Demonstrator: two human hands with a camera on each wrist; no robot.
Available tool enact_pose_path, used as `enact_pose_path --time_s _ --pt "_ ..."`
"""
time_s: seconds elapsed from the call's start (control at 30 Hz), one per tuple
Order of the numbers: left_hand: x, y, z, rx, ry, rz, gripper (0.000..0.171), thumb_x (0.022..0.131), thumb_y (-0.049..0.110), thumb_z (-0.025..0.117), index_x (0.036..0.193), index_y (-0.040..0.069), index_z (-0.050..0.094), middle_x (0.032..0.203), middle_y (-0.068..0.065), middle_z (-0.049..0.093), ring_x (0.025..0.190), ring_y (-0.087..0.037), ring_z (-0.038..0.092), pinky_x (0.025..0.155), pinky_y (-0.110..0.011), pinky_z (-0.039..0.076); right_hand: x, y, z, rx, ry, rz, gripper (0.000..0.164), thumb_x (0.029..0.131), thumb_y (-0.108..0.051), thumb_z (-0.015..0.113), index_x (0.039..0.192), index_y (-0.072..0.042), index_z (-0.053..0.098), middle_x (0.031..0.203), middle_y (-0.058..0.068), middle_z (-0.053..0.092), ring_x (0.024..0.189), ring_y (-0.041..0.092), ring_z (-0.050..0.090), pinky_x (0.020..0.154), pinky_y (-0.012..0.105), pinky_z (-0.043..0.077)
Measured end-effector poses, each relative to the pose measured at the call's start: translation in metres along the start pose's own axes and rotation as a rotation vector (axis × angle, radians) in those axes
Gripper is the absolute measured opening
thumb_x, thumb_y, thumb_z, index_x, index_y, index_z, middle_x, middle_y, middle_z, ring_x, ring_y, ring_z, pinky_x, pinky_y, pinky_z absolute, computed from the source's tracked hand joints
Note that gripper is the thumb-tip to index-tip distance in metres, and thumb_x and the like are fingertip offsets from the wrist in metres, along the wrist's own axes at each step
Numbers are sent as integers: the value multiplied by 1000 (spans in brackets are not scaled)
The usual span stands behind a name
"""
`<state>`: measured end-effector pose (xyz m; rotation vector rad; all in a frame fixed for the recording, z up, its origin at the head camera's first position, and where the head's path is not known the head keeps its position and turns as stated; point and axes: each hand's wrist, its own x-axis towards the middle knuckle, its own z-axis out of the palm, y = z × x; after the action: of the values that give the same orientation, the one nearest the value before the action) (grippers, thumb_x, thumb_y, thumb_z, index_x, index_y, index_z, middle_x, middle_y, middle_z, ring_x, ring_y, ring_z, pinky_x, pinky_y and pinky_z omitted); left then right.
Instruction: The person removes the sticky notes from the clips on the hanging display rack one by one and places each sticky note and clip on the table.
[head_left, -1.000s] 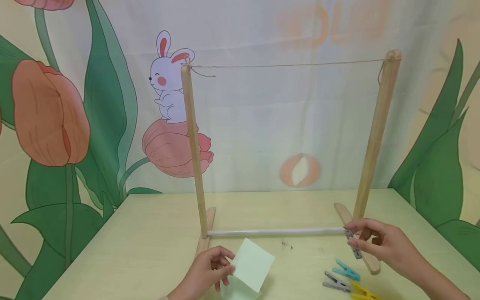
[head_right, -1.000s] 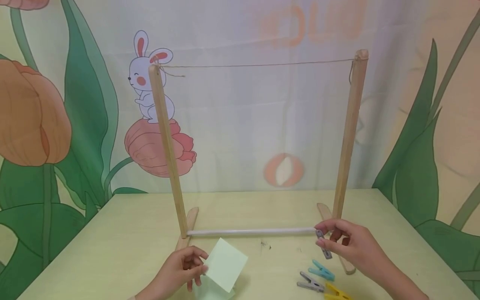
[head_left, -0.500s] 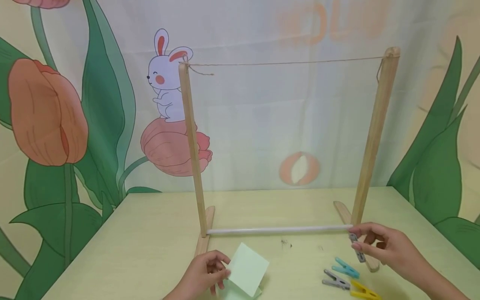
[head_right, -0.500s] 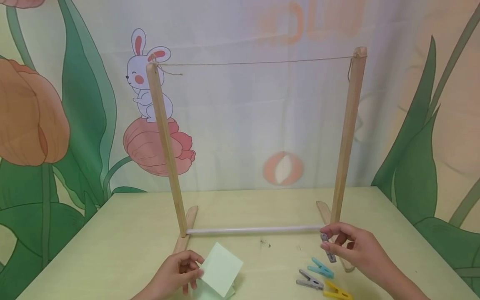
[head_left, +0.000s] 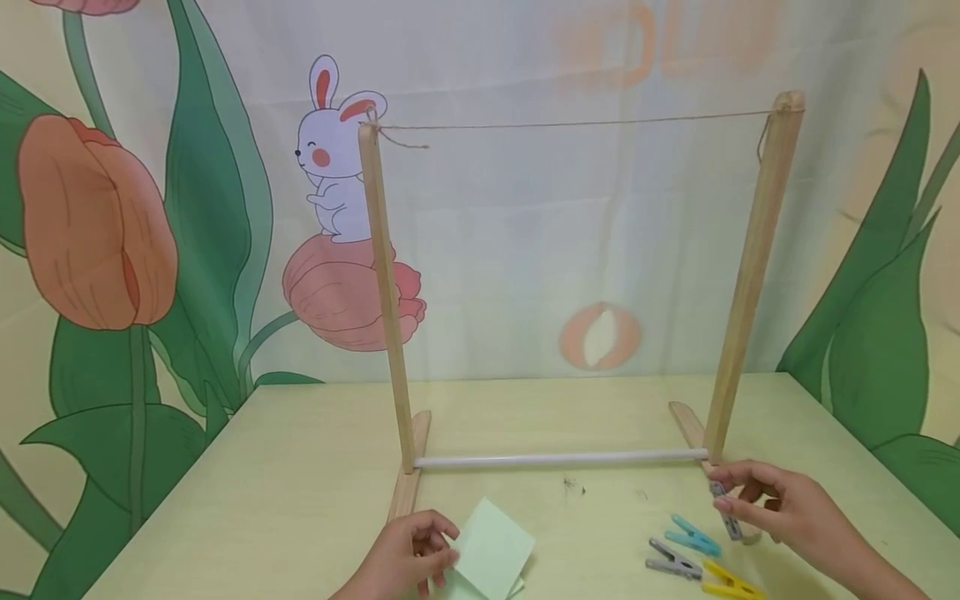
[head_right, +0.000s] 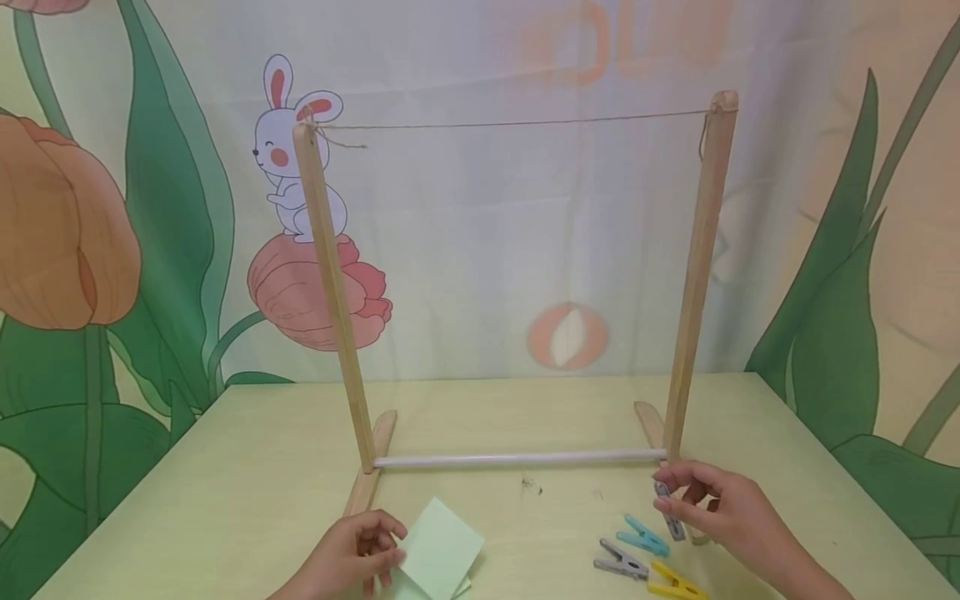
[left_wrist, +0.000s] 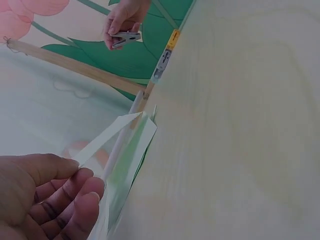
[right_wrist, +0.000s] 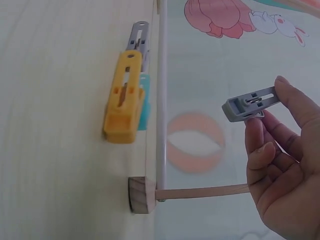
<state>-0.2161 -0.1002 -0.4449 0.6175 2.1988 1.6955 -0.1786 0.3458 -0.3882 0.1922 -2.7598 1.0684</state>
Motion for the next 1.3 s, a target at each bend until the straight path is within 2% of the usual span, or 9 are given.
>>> enact_pose_path --time_s 0.17,0.3,0.4,0.67,1.0,1.2,1.3 --pt "0 -6 -1 48 11 11 16 88 5 65 102 -3 61 74 -3 60 54 -5 57 42 -16 44 0 8 4 -68 -28 47 33 87 -25 70 114 -7 66 86 -10 70 70 -3 52 53 20 44" --pt "1 -10 -1 111 28 24 15 88 7 67 100 0 63 73 1 57 53 -3 55 41 -14 41 0 15 8 -150 -1 1 28 84 -24 73 107 -9 68 83 -11 70 68 -6 49 55 18 42" --pt "0 -10 -2 166 40 29 14 87 8 68 99 2 63 73 2 57 53 -2 54 42 -13 40 -1 20 9 -171 0 -37 26 83 -24 74 104 -9 69 82 -12 69 67 -6 47 54 18 43" --pt "0 -8 -3 259 50 32 15 86 10 70 97 3 64 77 1 58 61 0 51 55 -15 47 1 30 8 -223 -130 -3 32 83 -32 72 106 -10 68 89 -8 66 67 -6 45 55 17 42" --pt "1 -16 -4 262 46 36 15 85 11 71 97 4 65 78 1 58 64 1 51 60 -14 48 1 36 11 -244 -254 74 33 84 -37 71 106 -12 66 91 -7 63 68 -5 44 59 18 43" --pt "0 -16 -4 267 40 37 15 86 11 70 98 4 64 79 1 58 65 1 50 60 -13 48 1 40 11 -238 -300 -2 32 83 -33 72 104 -9 66 86 -7 63 66 -6 45 57 18 45" --pt "-1 -16 -4 272 38 40 15 86 11 70 98 3 64 79 1 58 65 2 50 60 -13 48 3 39 13 -260 -310 41 32 81 -33 75 103 -11 66 86 -8 63 68 -4 47 59 19 46"
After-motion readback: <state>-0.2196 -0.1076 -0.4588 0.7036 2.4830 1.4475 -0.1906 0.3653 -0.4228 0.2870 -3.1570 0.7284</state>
